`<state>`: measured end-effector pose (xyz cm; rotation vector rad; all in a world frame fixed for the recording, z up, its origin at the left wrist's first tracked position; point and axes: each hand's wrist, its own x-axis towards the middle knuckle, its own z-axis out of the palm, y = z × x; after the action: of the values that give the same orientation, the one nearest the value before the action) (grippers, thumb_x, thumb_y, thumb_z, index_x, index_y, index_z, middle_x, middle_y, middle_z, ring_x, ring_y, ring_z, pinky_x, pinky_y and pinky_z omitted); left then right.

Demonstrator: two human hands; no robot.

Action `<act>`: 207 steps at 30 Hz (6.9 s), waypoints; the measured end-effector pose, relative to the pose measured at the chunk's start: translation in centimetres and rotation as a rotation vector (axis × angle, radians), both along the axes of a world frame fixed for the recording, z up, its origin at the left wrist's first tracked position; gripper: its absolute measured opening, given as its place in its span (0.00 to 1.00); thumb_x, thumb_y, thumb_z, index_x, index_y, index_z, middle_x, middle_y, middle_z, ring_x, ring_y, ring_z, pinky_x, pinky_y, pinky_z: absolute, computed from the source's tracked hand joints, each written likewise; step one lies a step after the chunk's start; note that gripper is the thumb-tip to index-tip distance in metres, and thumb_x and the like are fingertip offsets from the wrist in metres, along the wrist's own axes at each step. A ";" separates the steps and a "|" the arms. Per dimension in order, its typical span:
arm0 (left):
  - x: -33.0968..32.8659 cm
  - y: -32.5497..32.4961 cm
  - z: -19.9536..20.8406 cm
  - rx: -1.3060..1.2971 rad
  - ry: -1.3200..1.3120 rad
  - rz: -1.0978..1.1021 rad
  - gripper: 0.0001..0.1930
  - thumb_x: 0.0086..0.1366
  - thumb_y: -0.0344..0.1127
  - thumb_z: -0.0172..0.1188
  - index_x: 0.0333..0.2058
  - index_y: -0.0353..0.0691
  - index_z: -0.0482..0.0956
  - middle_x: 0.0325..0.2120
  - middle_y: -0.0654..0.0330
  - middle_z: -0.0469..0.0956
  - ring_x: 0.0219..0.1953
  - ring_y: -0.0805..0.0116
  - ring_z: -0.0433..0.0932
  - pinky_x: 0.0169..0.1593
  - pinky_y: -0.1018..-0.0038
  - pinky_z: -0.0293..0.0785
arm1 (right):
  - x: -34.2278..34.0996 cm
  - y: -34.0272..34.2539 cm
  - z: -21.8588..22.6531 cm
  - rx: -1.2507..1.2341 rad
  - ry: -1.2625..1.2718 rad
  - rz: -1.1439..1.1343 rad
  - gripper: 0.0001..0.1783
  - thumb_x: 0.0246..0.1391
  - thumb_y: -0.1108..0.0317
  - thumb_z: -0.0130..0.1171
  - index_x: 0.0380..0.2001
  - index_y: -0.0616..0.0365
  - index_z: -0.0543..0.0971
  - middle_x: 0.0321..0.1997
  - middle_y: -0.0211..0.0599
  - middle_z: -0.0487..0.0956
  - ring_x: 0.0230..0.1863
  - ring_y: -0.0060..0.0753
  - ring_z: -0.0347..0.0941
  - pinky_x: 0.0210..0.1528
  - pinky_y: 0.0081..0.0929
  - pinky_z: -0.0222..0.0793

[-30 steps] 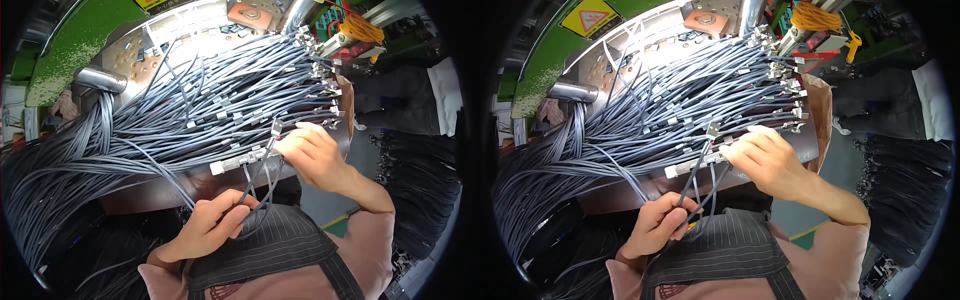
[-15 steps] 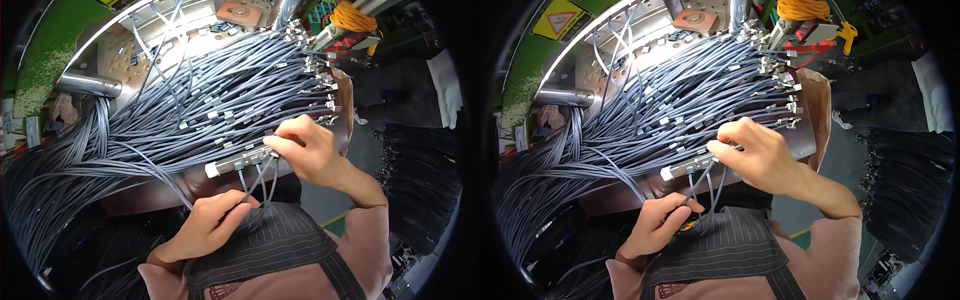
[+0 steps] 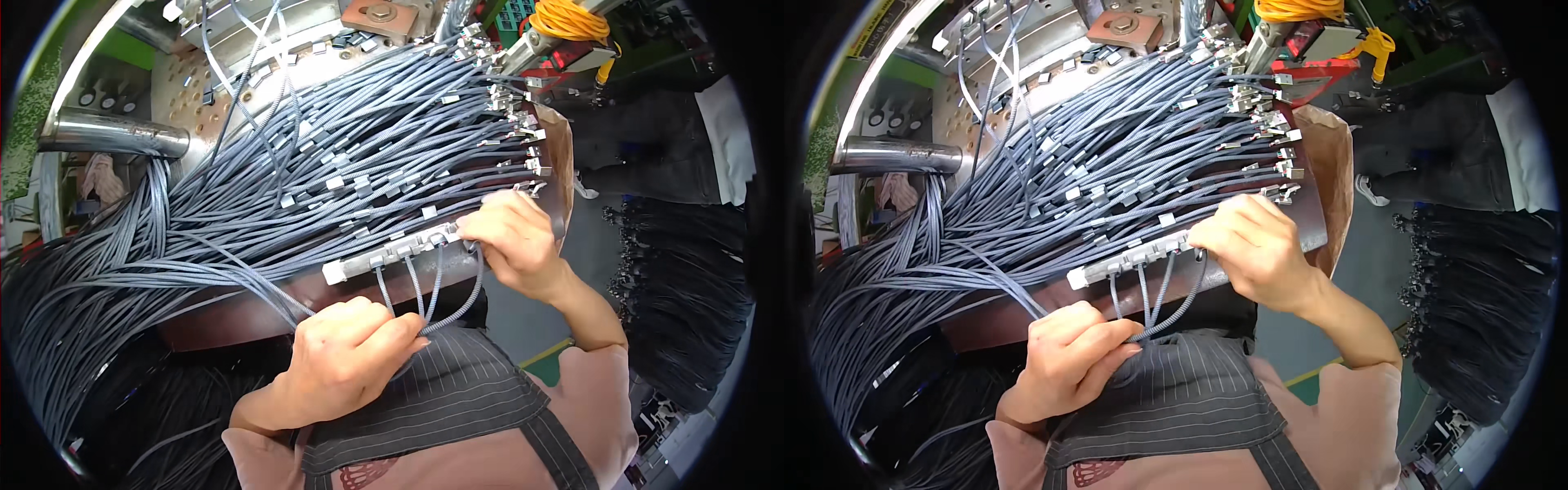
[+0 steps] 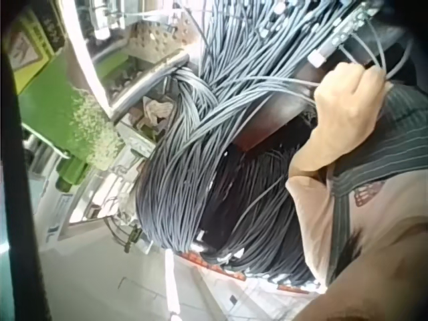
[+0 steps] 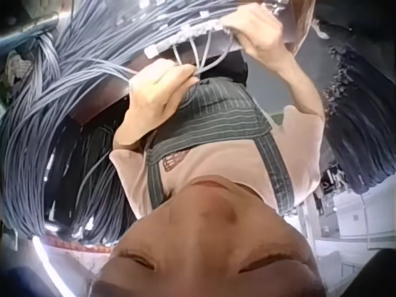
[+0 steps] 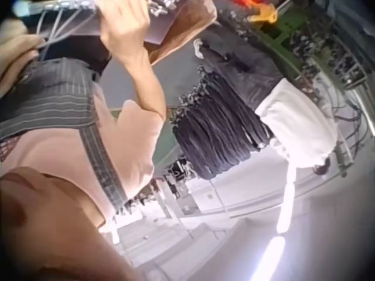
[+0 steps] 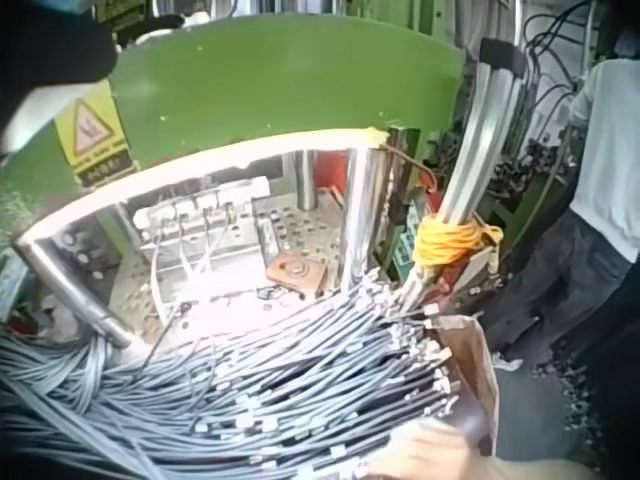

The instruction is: The person fits cables into a fixture bar, loads them into a molding machine to mold the ends, and attaches connector shells onto the cables by hand.

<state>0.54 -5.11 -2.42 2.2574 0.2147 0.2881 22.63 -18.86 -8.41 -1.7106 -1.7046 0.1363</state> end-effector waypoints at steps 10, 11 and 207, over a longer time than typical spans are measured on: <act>1.1 0.4 -0.3 -0.082 0.004 0.051 0.09 0.55 0.30 0.69 0.35 0.38 0.81 0.20 0.59 0.72 0.20 0.61 0.72 0.25 0.69 0.68 | 2.0 -0.1 -1.7 0.141 -0.043 0.006 0.15 0.40 0.79 0.63 0.35 0.55 0.80 0.34 0.29 0.81 0.37 0.36 0.76 0.49 0.41 0.72; 0.9 0.3 0.0 -0.080 -0.020 0.022 0.09 0.55 0.30 0.69 0.35 0.38 0.81 0.20 0.59 0.72 0.20 0.61 0.72 0.25 0.69 0.68 | 1.6 -0.2 -1.5 0.142 -0.070 -0.019 0.15 0.40 0.79 0.63 0.35 0.55 0.80 0.34 0.29 0.81 0.37 0.36 0.76 0.49 0.41 0.72; 11.6 20.7 -1.9 -0.977 -0.314 0.385 0.19 0.76 0.48 0.44 0.36 0.39 0.72 0.24 0.61 0.74 0.28 0.66 0.78 0.33 0.73 0.74 | 10.7 29.3 3.4 -0.052 -0.358 -0.399 0.12 0.57 0.70 0.53 0.43 0.59 0.79 0.37 0.47 0.81 0.38 0.47 0.78 0.41 0.41 0.74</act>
<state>12.10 15.58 -4.32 1.1774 0.4975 0.5835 33.33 10.45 -4.97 -2.1767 -1.5673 -0.3289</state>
